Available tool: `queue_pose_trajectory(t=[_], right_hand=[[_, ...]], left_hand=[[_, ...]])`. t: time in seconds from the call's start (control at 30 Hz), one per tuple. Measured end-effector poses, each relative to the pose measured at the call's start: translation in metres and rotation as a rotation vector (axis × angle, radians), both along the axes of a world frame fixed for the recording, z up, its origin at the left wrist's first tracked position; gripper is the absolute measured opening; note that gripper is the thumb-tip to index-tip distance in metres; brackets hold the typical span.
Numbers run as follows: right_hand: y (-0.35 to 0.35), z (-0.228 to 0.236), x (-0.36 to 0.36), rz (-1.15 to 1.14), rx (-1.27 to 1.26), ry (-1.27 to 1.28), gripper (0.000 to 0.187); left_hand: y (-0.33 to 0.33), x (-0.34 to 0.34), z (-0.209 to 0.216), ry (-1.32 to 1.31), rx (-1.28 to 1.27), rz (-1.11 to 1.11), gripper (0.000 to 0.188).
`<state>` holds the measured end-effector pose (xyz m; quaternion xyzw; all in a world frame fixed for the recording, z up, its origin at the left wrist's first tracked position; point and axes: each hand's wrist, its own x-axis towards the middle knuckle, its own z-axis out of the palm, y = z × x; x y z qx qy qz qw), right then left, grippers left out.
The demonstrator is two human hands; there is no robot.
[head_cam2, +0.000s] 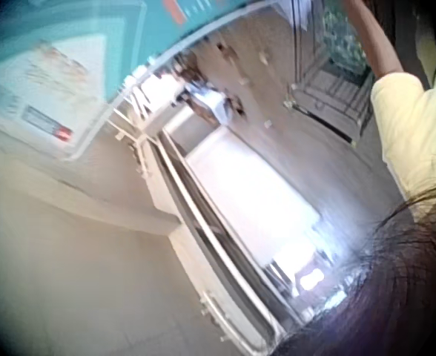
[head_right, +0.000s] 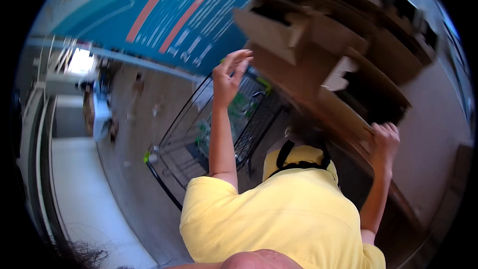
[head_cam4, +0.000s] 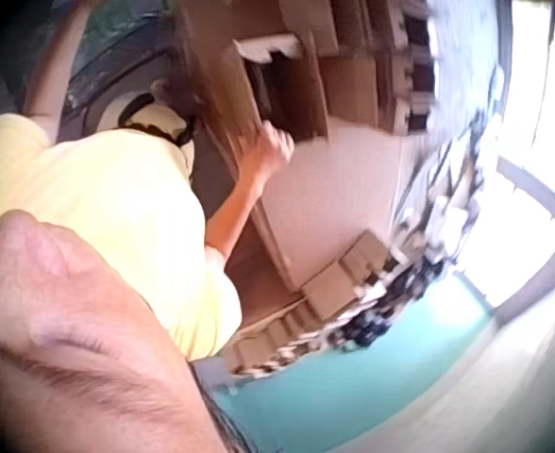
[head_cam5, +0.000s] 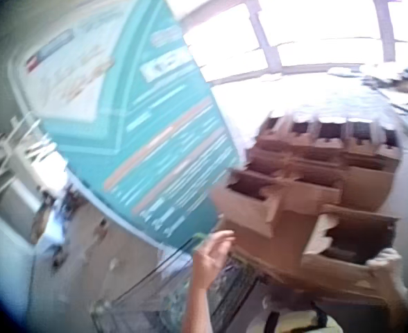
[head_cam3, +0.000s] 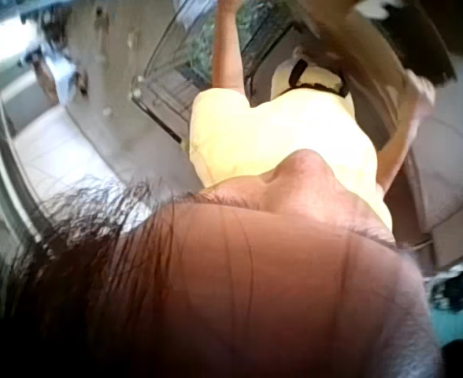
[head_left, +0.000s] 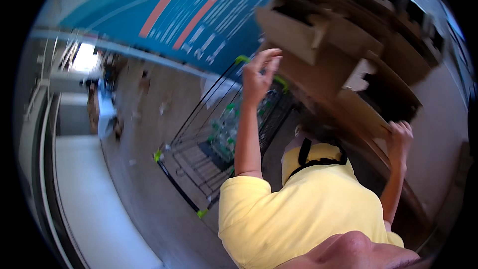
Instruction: The person packs clear plastic bottles with green caps from a shopping cart into cardboard box inserts arranged on a table.
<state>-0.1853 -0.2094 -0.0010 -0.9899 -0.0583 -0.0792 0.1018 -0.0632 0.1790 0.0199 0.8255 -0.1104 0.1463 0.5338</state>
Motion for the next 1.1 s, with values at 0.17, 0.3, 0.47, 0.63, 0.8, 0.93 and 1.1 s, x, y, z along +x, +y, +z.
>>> queue_pose_trajectory(t=[0.17, 0.3, 0.47, 0.63, 0.8, 0.93, 1.1], right_hand=[[-0.001, 0.000, 0.008, 0.027, 0.022, 0.060, 0.012], [-0.019, -0.003, 0.002, -0.107, 0.021, 0.214, 0.021], [-0.032, 0.000, 0.016, -0.114, 0.079, 0.353, 0.022], [-0.075, -0.033, -0.017, -0.166, -0.201, 0.182, 0.021], [-0.059, -0.038, -0.018, -0.222, -0.168, 0.114, 0.021], [-0.051, -0.046, -0.027, -0.212, -0.131, -0.018, 0.022], [0.007, 0.001, -0.009, -0.366, -0.007, 0.086, 0.014]], left_hand=[[0.275, -0.129, -0.252, 0.331, 0.169, 0.968, 0.023], [0.320, -0.191, -0.310, 0.758, 0.355, 1.259, 0.024], [0.334, -0.237, -0.397, 0.704, 0.333, 1.419, 0.041], [0.337, -0.194, -0.429, 1.015, 0.395, 1.200, 0.073], [0.352, -0.195, -0.461, 1.301, 0.710, 1.086, 0.074], [0.337, -0.191, -0.480, 1.291, 0.877, 1.226, 0.050], [0.324, -0.203, -0.448, 1.304, -0.431, 0.994, 0.051]])
